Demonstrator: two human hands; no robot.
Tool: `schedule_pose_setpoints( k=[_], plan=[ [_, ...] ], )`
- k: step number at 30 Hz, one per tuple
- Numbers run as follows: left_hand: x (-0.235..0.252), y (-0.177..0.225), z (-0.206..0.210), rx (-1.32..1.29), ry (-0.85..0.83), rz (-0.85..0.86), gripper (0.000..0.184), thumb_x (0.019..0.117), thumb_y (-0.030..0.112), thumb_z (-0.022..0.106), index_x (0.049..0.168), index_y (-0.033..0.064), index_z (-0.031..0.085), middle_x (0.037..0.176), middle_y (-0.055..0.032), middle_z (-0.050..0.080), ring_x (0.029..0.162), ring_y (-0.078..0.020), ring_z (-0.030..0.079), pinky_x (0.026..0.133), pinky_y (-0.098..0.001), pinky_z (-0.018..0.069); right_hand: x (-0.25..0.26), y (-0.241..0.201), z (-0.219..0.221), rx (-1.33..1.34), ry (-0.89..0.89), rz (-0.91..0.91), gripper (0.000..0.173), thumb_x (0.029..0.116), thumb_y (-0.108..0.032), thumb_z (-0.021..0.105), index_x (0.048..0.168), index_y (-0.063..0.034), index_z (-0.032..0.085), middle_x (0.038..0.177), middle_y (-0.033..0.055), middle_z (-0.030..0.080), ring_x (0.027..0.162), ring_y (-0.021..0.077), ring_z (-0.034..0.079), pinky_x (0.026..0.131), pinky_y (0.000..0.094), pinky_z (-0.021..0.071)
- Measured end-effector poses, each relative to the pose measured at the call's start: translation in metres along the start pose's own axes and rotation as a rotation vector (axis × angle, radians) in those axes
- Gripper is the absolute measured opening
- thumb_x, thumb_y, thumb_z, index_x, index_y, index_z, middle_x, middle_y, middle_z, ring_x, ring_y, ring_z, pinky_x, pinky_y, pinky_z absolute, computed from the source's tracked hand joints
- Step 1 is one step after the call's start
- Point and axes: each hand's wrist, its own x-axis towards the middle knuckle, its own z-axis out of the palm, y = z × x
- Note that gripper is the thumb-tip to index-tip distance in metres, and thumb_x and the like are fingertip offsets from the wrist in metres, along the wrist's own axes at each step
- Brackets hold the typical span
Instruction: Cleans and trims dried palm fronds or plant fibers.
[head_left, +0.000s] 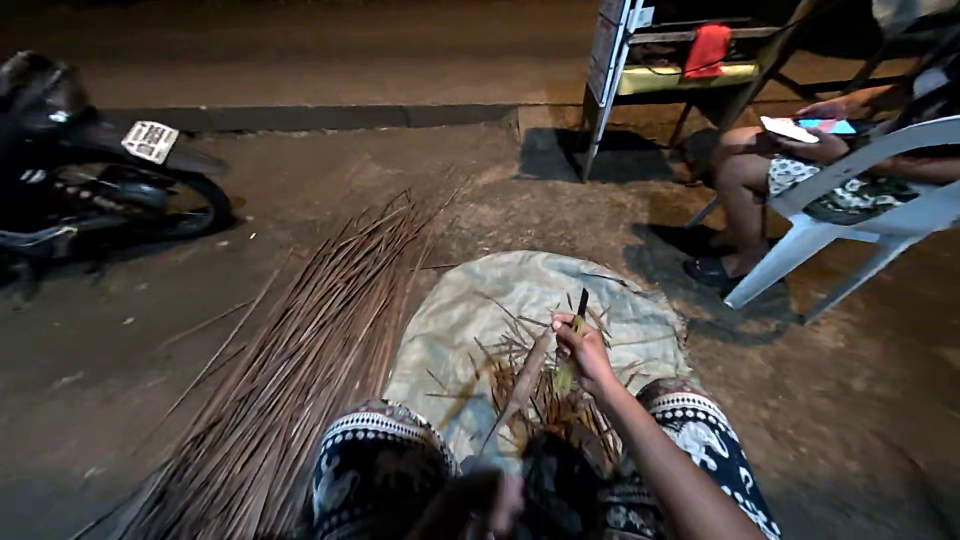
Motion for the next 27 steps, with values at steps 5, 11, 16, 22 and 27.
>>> schedule_pose_setpoints(
  k=[5,11,16,22,27],
  plan=[
    [0.075,0.031,-0.02,1.012,-0.101,-0.247,0.042,0.1095,0.024,0.046,0.14,-0.002,0.059,0.142,-0.0219,0.059,0.129,-0.0356,0.059,0.112,-0.0521,0.0425,-0.002,0.001,0.003,-0.12,-0.012,-0.093,0.012,0.0981,0.004,0.058,0.108,0.0039,0.065,0.08,0.0017,0.066,0.053,0.0021,0.05,0.048,0.0172,0.043],
    [0.113,0.008,-0.03,0.677,-0.468,-0.691,0.037,0.113,0.019,0.037,0.129,-0.0065,0.057,0.104,-0.0152,0.07,0.084,-0.0179,0.068,0.079,-0.0362,0.0561,0.004,0.0,-0.003,-0.104,0.076,-0.149,0.01,0.0984,0.004,0.058,0.106,0.0039,0.065,0.078,0.0015,0.065,0.049,0.0016,0.047,0.046,0.0167,0.0408],
    [0.111,-0.009,-0.048,0.539,-0.441,-0.564,0.025,0.1086,0.009,0.044,0.114,-0.0062,0.063,0.076,0.0012,0.063,0.064,-0.0037,0.06,0.064,-0.022,0.053,0.004,-0.004,-0.005,-0.334,0.017,-0.145,0.028,0.1056,-0.005,0.049,0.13,0.007,0.058,0.088,0.003,0.064,0.052,0.0006,0.045,0.048,0.0163,0.0396],
    [0.112,-0.022,-0.042,0.261,-0.107,-0.501,0.025,0.109,0.006,0.035,0.105,-0.0012,0.058,0.064,0.0074,0.051,0.052,-0.0011,0.05,0.053,-0.0178,0.0464,-0.019,0.014,0.016,-0.696,-0.054,-0.118,0.059,0.1089,-0.009,0.037,0.159,0.0086,0.01,0.124,0.0198,0.059,0.077,0.0133,0.061,0.072,0.0308,0.0535],
    [0.121,-0.016,-0.044,-0.181,0.052,-0.522,0.03,0.1116,0.01,0.024,0.095,0.0128,0.049,0.056,0.0111,0.036,0.043,0.0012,0.032,0.042,-0.0144,0.0301,-0.04,0.017,0.03,-0.886,-0.278,-0.402,0.045,0.1016,-0.005,0.044,0.145,0.0078,0.049,0.121,0.0206,0.067,0.093,0.0231,0.068,0.083,0.0374,0.0562]
  ],
)
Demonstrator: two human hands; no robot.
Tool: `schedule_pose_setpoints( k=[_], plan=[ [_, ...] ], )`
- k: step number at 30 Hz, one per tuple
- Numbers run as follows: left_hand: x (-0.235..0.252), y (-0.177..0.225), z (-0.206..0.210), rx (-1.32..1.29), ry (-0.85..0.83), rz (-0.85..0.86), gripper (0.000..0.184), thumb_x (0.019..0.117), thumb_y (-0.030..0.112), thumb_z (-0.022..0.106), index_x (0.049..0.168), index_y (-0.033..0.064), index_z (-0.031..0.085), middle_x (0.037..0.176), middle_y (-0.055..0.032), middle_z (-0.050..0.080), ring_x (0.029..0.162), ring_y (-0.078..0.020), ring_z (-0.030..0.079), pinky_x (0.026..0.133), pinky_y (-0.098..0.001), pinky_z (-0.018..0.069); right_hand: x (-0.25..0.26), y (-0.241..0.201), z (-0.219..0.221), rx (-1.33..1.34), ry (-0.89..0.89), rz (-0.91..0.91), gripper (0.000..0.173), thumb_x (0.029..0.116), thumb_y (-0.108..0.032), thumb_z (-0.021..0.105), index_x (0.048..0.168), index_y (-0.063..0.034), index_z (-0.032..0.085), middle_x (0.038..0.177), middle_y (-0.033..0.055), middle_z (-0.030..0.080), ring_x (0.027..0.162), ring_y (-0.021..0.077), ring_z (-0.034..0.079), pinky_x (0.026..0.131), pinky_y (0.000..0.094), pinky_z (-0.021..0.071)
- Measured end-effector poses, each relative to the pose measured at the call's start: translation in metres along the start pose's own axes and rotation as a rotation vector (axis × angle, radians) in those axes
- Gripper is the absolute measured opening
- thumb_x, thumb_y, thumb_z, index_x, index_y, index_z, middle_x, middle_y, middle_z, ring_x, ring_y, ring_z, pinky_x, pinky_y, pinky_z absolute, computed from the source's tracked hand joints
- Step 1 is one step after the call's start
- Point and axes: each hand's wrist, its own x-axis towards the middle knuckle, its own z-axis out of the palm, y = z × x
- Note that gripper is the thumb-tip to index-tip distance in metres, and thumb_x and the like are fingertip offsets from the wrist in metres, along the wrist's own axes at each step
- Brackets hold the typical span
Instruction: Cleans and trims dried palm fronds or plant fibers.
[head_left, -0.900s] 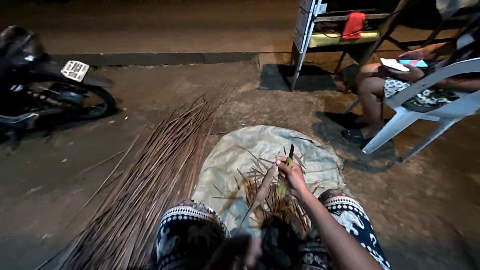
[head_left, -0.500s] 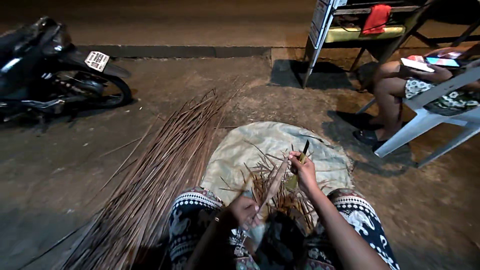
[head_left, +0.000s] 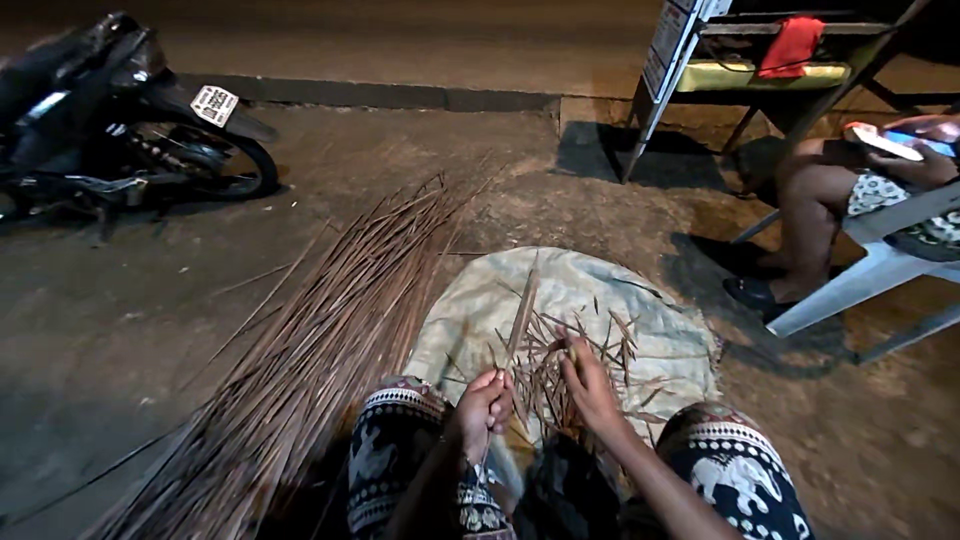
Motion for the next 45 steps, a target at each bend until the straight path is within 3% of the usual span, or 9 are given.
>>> schedule_pose_setpoints(
  k=[5,11,15,21,25,30,35,38,45],
  plan=[
    [-0.004,-0.003,-0.001,-0.143,-0.17,-0.104,0.029,0.1119,0.014,0.023,0.096,0.0167,0.048,0.056,0.0132,0.038,0.041,0.005,0.031,0.039,-0.0101,0.0284,-0.008,-0.01,0.003,-0.242,-0.155,-0.32,0.04,0.09,0.001,0.057,0.129,0.0039,0.065,0.108,0.0231,0.068,0.092,0.0367,0.07,0.081,0.0486,0.0592],
    [-0.007,-0.004,-0.003,-0.154,-0.286,-0.095,0.029,0.1106,0.014,0.024,0.098,0.017,0.05,0.056,0.0138,0.041,0.039,0.0064,0.032,0.037,-0.0088,0.0292,-0.003,-0.001,-0.001,-0.263,-0.076,-0.329,0.036,0.0909,-0.003,0.054,0.123,0.0049,0.067,0.105,0.0215,0.069,0.09,0.0352,0.071,0.079,0.0479,0.0595],
    [-0.009,-0.005,0.008,0.085,-0.112,-0.036,0.027,0.1121,0.015,0.029,0.1,0.0124,0.053,0.057,0.0103,0.042,0.041,0.002,0.035,0.039,-0.0126,0.0324,0.002,0.003,-0.018,-0.211,-0.027,-0.207,0.036,0.087,0.001,0.057,0.121,0.0066,0.066,0.108,0.0226,0.07,0.093,0.0361,0.071,0.083,0.0514,0.0574],
    [-0.012,-0.012,0.013,0.369,-0.176,0.029,0.025,0.1103,0.011,0.032,0.104,0.0045,0.056,0.059,0.007,0.052,0.044,-0.0012,0.048,0.043,-0.0164,0.0427,0.019,0.01,-0.034,0.563,0.205,0.155,0.039,0.1084,-0.019,0.031,0.119,0.0029,0.061,0.071,-0.0076,0.062,0.052,-0.0031,0.048,0.049,0.0148,0.0404],
    [-0.009,-0.015,0.006,0.605,-0.443,-0.111,0.032,0.1107,0.014,0.035,0.116,-0.0036,0.061,0.088,-0.0034,0.073,0.075,-0.0092,0.07,0.072,-0.0281,0.0587,0.024,0.011,-0.047,0.681,0.257,0.356,0.018,0.1042,-0.005,0.05,0.1,-0.0009,0.066,0.07,-0.0034,0.063,0.049,0.0009,0.049,0.047,0.0166,0.0427],
    [0.006,-0.001,0.029,0.659,-0.11,-0.041,0.049,0.1136,0.031,0.031,0.141,-0.0046,0.052,0.131,-0.0232,0.062,0.115,-0.0297,0.063,0.099,-0.047,0.0499,0.013,0.011,-0.029,0.442,0.013,0.273,0.011,0.0979,-0.01,0.061,0.1,-0.0004,0.067,0.068,-0.0071,0.059,0.053,-0.0019,0.05,0.052,0.0168,0.0444],
    [0.026,-0.005,0.04,0.436,-0.099,-0.068,0.035,0.1135,0.024,0.034,0.125,-0.0021,0.054,0.076,-0.0015,0.056,0.057,-0.0081,0.056,0.057,-0.0241,0.0522,0.006,0.009,-0.012,0.189,-0.146,0.128,0.031,0.1053,-0.02,0.048,0.115,0.0021,0.067,0.075,-0.0038,0.06,0.061,-0.0012,0.052,0.061,0.0191,0.0475],
    [0.025,-0.003,0.034,0.341,-0.088,-0.082,0.027,0.1128,0.017,0.035,0.117,-0.0011,0.055,0.071,0.0028,0.05,0.052,-0.0041,0.049,0.051,-0.0185,0.0468,0.007,0.012,-0.021,-0.027,-0.205,0.066,0.038,0.0991,-0.01,0.044,0.129,0.0041,0.063,0.091,0.012,0.066,0.072,0.0143,0.057,0.071,0.0334,0.0499],
    [0.021,-0.004,0.033,0.139,-0.12,-0.126,0.033,0.1138,0.019,0.027,0.093,0.009,0.05,0.055,0.009,0.035,0.039,0.001,0.028,0.038,-0.0134,0.0253,0.004,0.003,-0.018,-0.334,-0.243,-0.094,0.024,0.097,-0.006,0.052,0.104,0.0108,0.067,0.093,0.0259,0.069,0.085,0.0397,0.07,0.078,0.0531,0.0556]
  ],
)
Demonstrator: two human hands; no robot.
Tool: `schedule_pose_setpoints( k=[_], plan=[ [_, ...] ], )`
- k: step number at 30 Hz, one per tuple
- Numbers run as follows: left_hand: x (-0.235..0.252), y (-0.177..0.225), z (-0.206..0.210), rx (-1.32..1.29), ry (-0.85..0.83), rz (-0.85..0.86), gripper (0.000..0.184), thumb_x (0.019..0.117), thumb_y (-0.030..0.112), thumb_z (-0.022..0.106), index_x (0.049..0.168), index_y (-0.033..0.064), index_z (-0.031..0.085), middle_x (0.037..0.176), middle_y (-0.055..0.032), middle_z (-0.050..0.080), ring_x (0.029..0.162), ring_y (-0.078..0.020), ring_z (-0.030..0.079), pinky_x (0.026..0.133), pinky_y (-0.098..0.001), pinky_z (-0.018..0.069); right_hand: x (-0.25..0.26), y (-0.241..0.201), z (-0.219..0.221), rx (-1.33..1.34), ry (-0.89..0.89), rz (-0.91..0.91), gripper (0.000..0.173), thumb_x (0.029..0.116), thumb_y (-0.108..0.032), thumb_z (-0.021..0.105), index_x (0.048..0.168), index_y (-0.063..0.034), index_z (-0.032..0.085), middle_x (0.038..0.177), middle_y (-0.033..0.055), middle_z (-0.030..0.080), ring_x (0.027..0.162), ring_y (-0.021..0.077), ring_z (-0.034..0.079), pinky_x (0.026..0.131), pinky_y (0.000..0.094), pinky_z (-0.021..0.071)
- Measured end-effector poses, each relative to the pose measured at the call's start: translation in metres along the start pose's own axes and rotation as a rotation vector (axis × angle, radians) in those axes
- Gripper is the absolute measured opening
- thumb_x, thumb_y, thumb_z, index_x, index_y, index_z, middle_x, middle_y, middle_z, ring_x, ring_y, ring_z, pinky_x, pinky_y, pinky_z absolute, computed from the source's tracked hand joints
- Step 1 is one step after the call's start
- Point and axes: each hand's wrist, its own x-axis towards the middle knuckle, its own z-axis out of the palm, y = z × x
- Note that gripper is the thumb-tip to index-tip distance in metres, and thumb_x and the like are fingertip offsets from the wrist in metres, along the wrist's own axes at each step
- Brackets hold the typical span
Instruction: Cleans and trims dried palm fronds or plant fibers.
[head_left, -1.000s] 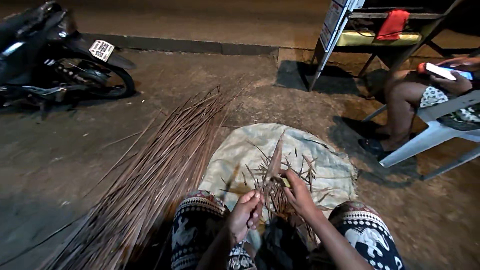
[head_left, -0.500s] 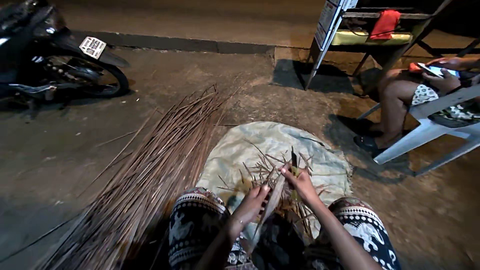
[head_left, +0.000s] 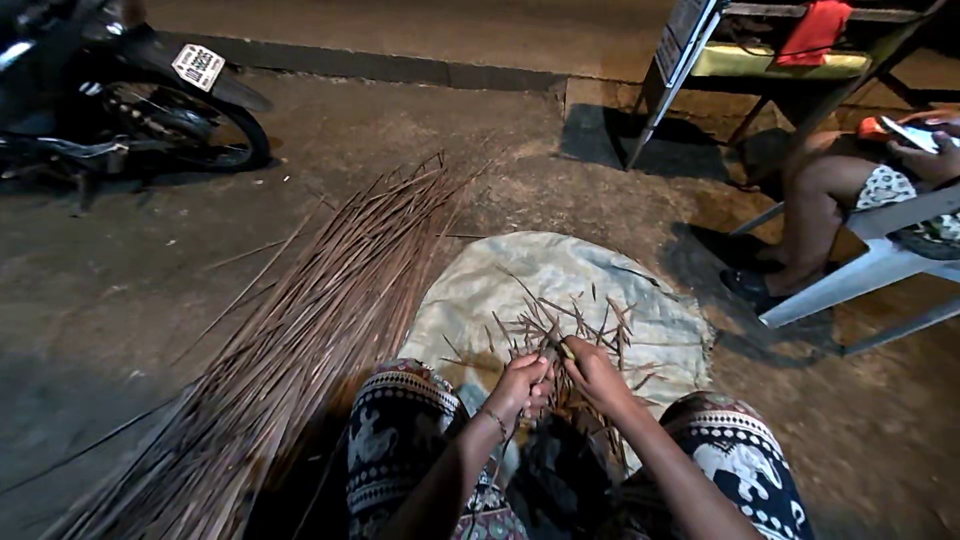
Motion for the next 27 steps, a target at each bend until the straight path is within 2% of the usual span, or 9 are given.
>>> schedule_pose_setpoints(
  k=[3,7,10,12,15,19,22,24,27],
  plan=[
    [0.0,-0.002,0.002,-0.022,0.002,-0.018,0.038,0.1144,0.026,0.025,0.086,0.0118,0.047,0.053,0.0093,0.032,0.038,0.0006,0.025,0.037,-0.0139,0.0226,-0.001,-0.005,0.002,-0.052,0.026,-0.071,0.02,0.0942,-0.005,0.055,0.1,0.0108,0.067,0.087,0.0251,0.068,0.079,0.0402,0.07,0.072,0.0537,0.0564],
    [0.0,-0.003,0.001,-0.028,-0.007,-0.014,0.04,0.1137,0.02,0.023,0.08,0.0148,0.043,0.051,0.0106,0.029,0.038,0.0012,0.022,0.037,-0.0141,0.0199,-0.003,-0.002,0.002,-0.122,0.038,-0.186,0.018,0.0915,-0.007,0.058,0.094,0.0093,0.066,0.079,0.0232,0.067,0.07,0.0397,0.07,0.063,0.0534,0.0564],
    [0.0,-0.007,-0.002,0.008,-0.041,-0.014,0.04,0.1141,0.023,0.023,0.08,0.0157,0.043,0.05,0.011,0.028,0.038,0.0009,0.022,0.038,-0.0148,0.0189,-0.002,-0.004,-0.004,-0.113,-0.088,-0.044,0.022,0.0962,-0.005,0.058,0.11,0.0107,0.065,0.087,0.0276,0.069,0.08,0.0455,0.071,0.072,0.0593,0.0556],
    [-0.001,-0.008,-0.002,0.017,-0.051,-0.022,0.041,0.1143,0.025,0.023,0.08,0.0156,0.042,0.051,0.0107,0.028,0.038,0.001,0.022,0.037,-0.0144,0.0193,0.0,-0.003,-0.006,-0.115,-0.132,-0.005,0.022,0.097,-0.005,0.058,0.113,0.0101,0.064,0.087,0.0283,0.069,0.082,0.0472,0.071,0.074,0.0606,0.0549],
    [-0.005,-0.009,-0.001,0.017,-0.048,-0.009,0.04,0.1141,0.024,0.023,0.08,0.0156,0.043,0.052,0.0107,0.029,0.039,0.0009,0.022,0.038,-0.0143,0.0193,-0.001,-0.003,-0.006,-0.128,-0.107,-0.054,0.021,0.0964,-0.006,0.059,0.107,0.0102,0.065,0.082,0.0273,0.069,0.077,0.0464,0.071,0.07,0.0594,0.0553],
    [-0.008,-0.01,-0.001,0.004,-0.047,-0.005,0.04,0.1139,0.024,0.023,0.08,0.0161,0.043,0.052,0.0111,0.029,0.039,0.0012,0.022,0.038,-0.014,0.0198,-0.003,0.006,0.0,-0.174,0.056,-0.248,0.015,0.0897,-0.007,0.063,0.094,0.0078,0.066,0.07,0.0212,0.066,0.062,0.0392,0.069,0.057,0.0527,0.0562],
    [-0.008,-0.008,0.0,0.002,-0.05,0.002,0.041,0.1132,0.019,0.022,0.078,0.0166,0.043,0.051,0.0119,0.029,0.038,0.002,0.022,0.038,-0.0137,0.0192,-0.002,0.01,0.001,-0.206,0.1,-0.323,0.015,0.0876,-0.008,0.064,0.09,0.0061,0.065,0.066,0.0184,0.064,0.057,0.036,0.068,0.052,0.0492,0.0554],
    [-0.008,-0.008,0.0,0.014,-0.041,-0.005,0.041,0.1134,0.02,0.023,0.078,0.0162,0.043,0.051,0.0115,0.029,0.038,0.0018,0.022,0.037,-0.0137,0.0197,-0.002,0.009,0.0,-0.22,0.058,-0.288,0.014,0.0876,-0.007,0.065,0.092,0.0064,0.065,0.067,0.0198,0.065,0.059,0.0382,0.069,0.054,0.0513,0.0558],
    [-0.007,-0.01,0.0,0.048,-0.011,-0.025,0.039,0.1142,0.023,0.025,0.079,0.0153,0.042,0.051,0.0103,0.028,0.039,0.0004,0.022,0.038,-0.0147,0.0203,0.001,0.001,-0.006,-0.208,-0.208,-0.046,0.022,0.0976,-0.007,0.061,0.113,0.0086,0.062,0.083,0.0279,0.069,0.079,0.0489,0.07,0.073,0.0609,0.0545]
  ],
)
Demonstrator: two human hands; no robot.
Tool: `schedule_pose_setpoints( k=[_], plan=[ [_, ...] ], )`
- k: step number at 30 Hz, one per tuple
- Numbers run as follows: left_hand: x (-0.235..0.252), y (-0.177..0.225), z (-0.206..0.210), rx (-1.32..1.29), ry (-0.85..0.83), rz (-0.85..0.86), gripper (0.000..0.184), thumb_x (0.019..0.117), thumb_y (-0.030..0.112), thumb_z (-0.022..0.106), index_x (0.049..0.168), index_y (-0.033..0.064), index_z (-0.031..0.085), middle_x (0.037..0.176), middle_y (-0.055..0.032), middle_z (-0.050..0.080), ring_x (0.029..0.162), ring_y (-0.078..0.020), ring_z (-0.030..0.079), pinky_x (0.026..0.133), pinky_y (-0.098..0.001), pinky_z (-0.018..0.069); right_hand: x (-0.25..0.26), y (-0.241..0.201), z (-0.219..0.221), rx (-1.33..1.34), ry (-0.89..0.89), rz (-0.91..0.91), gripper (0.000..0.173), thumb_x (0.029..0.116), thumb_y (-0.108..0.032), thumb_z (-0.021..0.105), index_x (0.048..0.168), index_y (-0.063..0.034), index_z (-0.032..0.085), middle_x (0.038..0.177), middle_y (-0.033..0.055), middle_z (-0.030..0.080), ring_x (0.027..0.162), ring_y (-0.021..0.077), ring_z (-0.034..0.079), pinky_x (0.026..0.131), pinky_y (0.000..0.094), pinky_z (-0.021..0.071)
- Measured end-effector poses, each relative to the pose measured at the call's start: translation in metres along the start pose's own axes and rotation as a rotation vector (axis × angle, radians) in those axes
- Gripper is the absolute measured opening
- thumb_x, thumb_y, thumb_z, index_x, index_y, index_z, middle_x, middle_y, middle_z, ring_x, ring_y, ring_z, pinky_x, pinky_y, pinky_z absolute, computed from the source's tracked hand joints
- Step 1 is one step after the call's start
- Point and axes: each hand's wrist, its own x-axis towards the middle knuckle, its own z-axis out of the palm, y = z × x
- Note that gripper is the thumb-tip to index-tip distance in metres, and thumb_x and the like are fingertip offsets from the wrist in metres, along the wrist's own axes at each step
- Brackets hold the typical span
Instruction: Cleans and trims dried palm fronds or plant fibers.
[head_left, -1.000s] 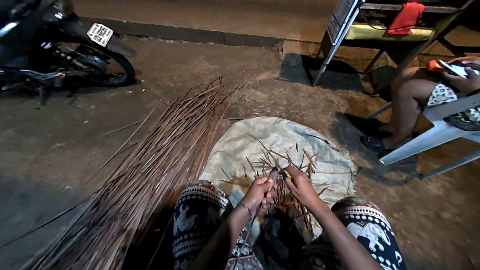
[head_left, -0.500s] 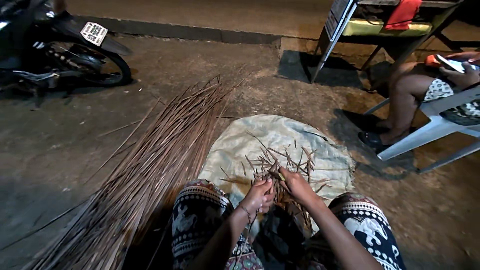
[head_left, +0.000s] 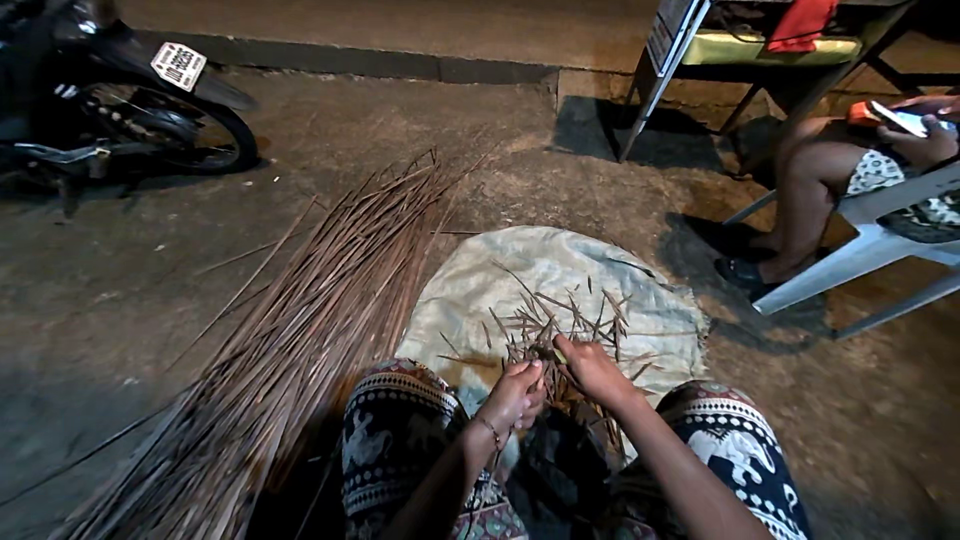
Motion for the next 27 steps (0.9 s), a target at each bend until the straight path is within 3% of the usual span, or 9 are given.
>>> schedule_pose_setpoints(
  k=[3,10,18,24,27],
  plan=[
    [0.0,-0.002,-0.005,0.002,0.01,-0.036,0.039,0.1142,0.024,0.026,0.079,0.015,0.042,0.052,0.0096,0.028,0.039,-0.0004,0.023,0.039,-0.0152,0.0208,0.007,0.003,0.002,0.048,-0.178,0.116,0.03,0.1026,-0.011,0.055,0.127,0.0066,0.057,0.095,0.0302,0.069,0.092,0.0506,0.069,0.084,0.0622,0.0527],
    [-0.001,-0.001,-0.014,-0.036,0.024,-0.093,0.04,0.1144,0.026,0.024,0.08,0.0154,0.041,0.051,0.0099,0.027,0.039,-0.0003,0.023,0.038,-0.0156,0.0199,0.016,0.01,0.012,0.1,-0.326,0.23,0.035,0.108,-0.016,0.045,0.138,0.0023,0.051,0.107,0.0301,0.067,0.104,0.0472,0.067,0.093,0.0602,0.0501],
    [-0.006,0.001,-0.017,-0.02,-0.051,-0.061,0.04,0.1141,0.025,0.024,0.079,0.0166,0.042,0.051,0.0107,0.029,0.038,0.0004,0.023,0.038,-0.0148,0.0207,0.006,-0.007,0.004,0.061,-0.198,0.214,0.033,0.106,-0.014,0.049,0.132,0.0053,0.055,0.1,0.0305,0.069,0.098,0.0498,0.069,0.088,0.0605,0.0527],
    [0.007,-0.004,-0.011,-0.11,0.116,-0.172,0.038,0.1144,0.025,0.026,0.08,0.0153,0.039,0.051,0.0095,0.027,0.038,0.0,0.021,0.037,-0.0154,0.0188,0.021,0.017,0.034,0.061,-0.348,0.322,0.036,0.1078,-0.017,0.047,0.139,0.0008,0.051,0.115,0.0297,0.067,0.111,0.0472,0.065,0.096,0.0599,0.05],
    [-0.005,-0.001,-0.017,-0.191,-0.055,-0.142,0.044,0.1142,0.027,0.022,0.076,0.0182,0.042,0.049,0.0115,0.029,0.036,0.0019,0.023,0.036,-0.014,0.0207,0.01,0.064,0.042,0.097,-0.404,0.59,0.036,0.1069,-0.016,0.049,0.136,0.0038,0.057,0.131,0.03,0.061,0.124,0.0464,0.059,0.103,0.0626,0.0459]
  ],
)
